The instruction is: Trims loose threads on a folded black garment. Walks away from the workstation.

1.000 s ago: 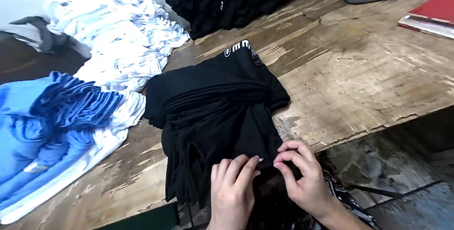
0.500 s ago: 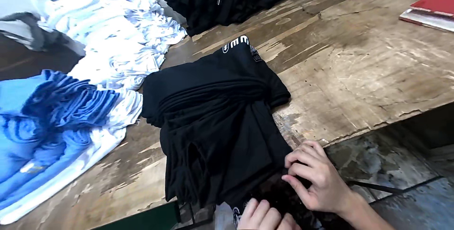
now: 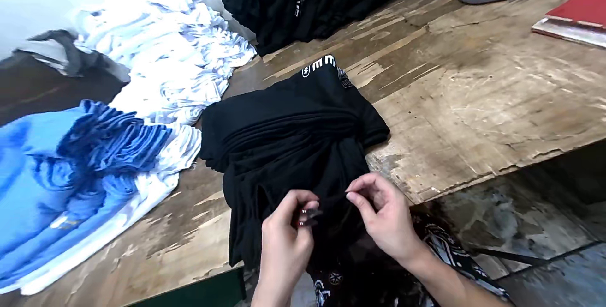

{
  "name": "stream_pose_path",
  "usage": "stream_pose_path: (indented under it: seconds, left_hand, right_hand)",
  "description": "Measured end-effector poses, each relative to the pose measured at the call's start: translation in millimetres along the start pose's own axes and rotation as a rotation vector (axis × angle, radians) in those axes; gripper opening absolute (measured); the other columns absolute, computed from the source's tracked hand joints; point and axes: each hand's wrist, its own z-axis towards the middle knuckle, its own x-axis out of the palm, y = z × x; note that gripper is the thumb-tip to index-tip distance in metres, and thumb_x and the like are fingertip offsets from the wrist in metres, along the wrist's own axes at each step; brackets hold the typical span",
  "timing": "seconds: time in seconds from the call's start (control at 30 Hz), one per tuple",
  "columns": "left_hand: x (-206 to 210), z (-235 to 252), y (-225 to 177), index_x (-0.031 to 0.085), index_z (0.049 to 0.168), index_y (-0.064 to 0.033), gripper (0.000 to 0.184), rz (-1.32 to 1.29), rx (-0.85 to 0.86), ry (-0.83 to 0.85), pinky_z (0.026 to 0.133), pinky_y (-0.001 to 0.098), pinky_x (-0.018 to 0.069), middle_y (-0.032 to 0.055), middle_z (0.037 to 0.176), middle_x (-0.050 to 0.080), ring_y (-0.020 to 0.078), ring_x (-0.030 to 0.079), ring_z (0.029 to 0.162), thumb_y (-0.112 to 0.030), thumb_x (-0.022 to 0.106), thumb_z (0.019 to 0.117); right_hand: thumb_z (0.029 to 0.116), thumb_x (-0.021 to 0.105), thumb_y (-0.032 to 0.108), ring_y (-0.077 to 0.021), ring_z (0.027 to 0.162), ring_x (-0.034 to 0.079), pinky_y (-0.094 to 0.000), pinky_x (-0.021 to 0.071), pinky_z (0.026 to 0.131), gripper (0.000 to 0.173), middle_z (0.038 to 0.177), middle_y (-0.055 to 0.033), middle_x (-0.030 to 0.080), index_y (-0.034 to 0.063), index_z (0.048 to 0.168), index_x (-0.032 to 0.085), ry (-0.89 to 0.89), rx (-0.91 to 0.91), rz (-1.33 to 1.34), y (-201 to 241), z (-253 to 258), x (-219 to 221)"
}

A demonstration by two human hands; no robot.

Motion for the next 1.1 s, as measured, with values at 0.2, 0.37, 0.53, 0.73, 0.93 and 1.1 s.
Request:
stream_pose_path:
  seconds: [0.2,0.37,0.53,0.73,0.93,1.1]
  left_hand:
    - [4.4,23.6,9.9,0.071,0.107,-0.02,0.014,-0.032,-0.205,0.067,0.064,0.0225,0.0568,-0.0085,0.084,0.073,0.0029,0.068,0.072,-0.014,0.062,0.0976]
    - [1.2,17.9,8.3,0.071,0.111,-0.0196,0.019,-0.062,-0.229,0.141,0.064,0.0228,0.0563,-0.0078,0.082,0.073,0.0045,0.068,0.072,-0.012,0.064,0.0954]
    - [-5.0,7.2,7.8,0.071,0.117,-0.0184,0.036,-0.083,-0.085,0.145,0.076,0.0254,0.0621,-0.0062,0.1,0.072,0.0074,0.07,0.09,-0.035,0.079,0.0869]
    - [2.0,-10.2,-12.0,0.072,0.117,-0.0255,0.019,0.343,0.579,-0.08,0.091,0.0408,0.0419,-0.0005,0.104,0.069,0.0169,0.061,0.095,-0.029,0.069,0.098]
    - [13.3,-8.8,-5.5,0.074,0.113,-0.0192,0.018,0.495,0.671,-0.114,0.084,0.0398,0.0428,0.0021,0.103,0.072,0.0202,0.061,0.09,-0.017,0.064,0.0979]
    - [13.1,-0.7,-4.2,0.076,0.115,-0.0208,0.023,0.348,0.453,-0.148,0.08,0.0374,0.0462,0.0018,0.1,0.069,0.0162,0.062,0.089,-0.033,0.072,0.0956]
  right_hand:
    - [0.0882,0.082,0.024,-0.0115,0.093,0.067,-0.0307,0.0615,0.078,0.042,0.108,-0.0023,0.066,0.012,0.123,0.061,0.223,0.054,0.043,3.3,10.7,-7.0]
    - [0.0974,0.068,0.011,-0.0095,0.088,0.068,-0.0298,0.0565,0.084,0.015,0.091,0.001,0.073,0.0173,0.102,0.08,0.022,-0.466,-0.433,-5.3,-20.5,-30.0]
    - [0.1035,0.062,0.015,-0.0097,0.094,0.069,-0.0279,0.0581,0.088,0.012,0.097,-0.0008,0.073,0.0126,0.099,0.073,0.162,-0.428,-0.221,1.2,-35.3,-60.7]
    - [0.1023,0.063,0.013,-0.0108,0.092,0.068,-0.0297,0.0555,0.089,0.01,0.097,-0.0015,0.073,0.0127,0.101,0.073,0.198,-0.487,-0.201,4.9,-40.0,-64.7]
    - [0.0968,0.064,0.041,-0.0101,0.076,0.06,-0.0365,0.045,0.087,0.025,0.074,0.0061,0.066,0.022,0.087,0.077,0.172,-0.405,-0.652,13.3,-40.7,-58.7]
    - [0.0853,0.068,0.066,-0.015,0.06,0.05,-0.0405,0.041,0.076,0.05,0.058,0.0039,0.052,0.0186,0.068,0.068,-0.091,-0.356,-0.986,18.1,-29.7,-32.7]
